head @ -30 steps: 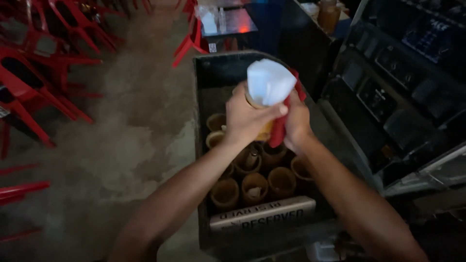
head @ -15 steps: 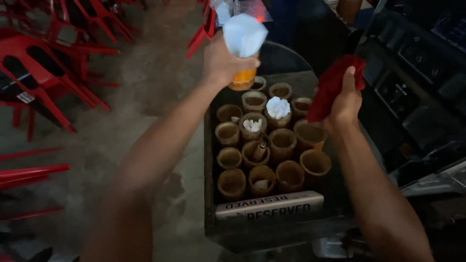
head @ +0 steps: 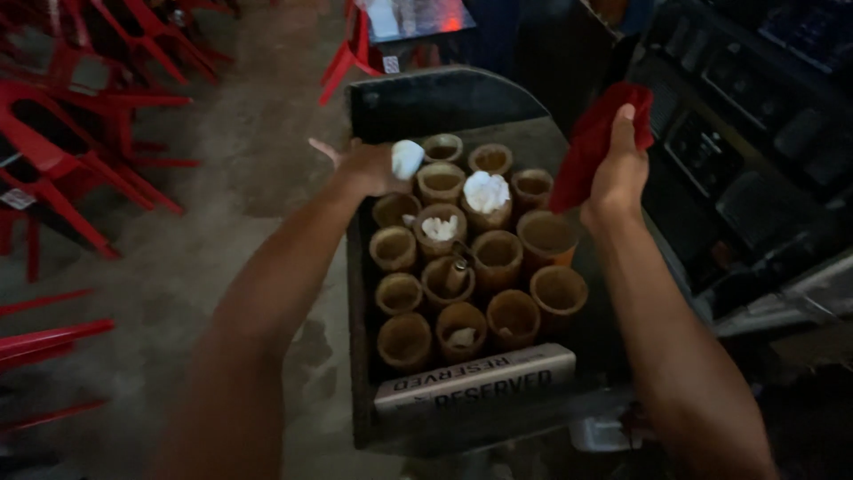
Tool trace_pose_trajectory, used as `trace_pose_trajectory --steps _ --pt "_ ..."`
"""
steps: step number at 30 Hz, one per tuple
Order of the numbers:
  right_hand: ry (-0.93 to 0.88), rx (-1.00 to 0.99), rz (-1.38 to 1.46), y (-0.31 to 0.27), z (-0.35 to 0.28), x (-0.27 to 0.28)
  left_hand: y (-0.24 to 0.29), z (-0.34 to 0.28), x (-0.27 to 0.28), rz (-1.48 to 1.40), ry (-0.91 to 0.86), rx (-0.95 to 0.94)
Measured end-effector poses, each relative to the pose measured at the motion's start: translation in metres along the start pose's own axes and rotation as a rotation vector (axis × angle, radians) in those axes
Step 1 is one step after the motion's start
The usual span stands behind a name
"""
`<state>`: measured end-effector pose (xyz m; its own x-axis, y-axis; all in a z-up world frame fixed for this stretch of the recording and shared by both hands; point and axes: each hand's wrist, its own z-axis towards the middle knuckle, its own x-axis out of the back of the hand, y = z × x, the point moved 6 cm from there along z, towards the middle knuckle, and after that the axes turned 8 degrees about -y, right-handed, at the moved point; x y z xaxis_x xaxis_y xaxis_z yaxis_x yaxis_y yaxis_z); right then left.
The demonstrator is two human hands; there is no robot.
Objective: The recorder is wiping bamboo cups with a red cloth and organizing them on a tray.
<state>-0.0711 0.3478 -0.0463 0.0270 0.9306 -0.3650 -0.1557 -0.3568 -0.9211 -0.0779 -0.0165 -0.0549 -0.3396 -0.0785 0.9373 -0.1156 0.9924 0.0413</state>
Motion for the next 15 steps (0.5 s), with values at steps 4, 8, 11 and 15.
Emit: trace_pose_trajectory --steps 4,8,11,15 --pt "-0.086 -0.001 0.033 -0.001 0.002 -0.002 -0.004 -0.003 0.008 -0.056 -0.055 0.107" --pt "-0.235 0.012 0.060 -0.008 -0.006 -0.015 -0.015 -0.006 0.023 -0.097 0.115 0.014" --pt "-0.382 0.041 0.082 -0.023 -0.021 -0.033 -0.019 -0.027 0.033 -0.105 0.238 -0.082" --pt "-0.734 0.055 0.220 -0.056 -0.073 -0.078 0.004 -0.071 0.035 -0.374 0.400 -0.544"
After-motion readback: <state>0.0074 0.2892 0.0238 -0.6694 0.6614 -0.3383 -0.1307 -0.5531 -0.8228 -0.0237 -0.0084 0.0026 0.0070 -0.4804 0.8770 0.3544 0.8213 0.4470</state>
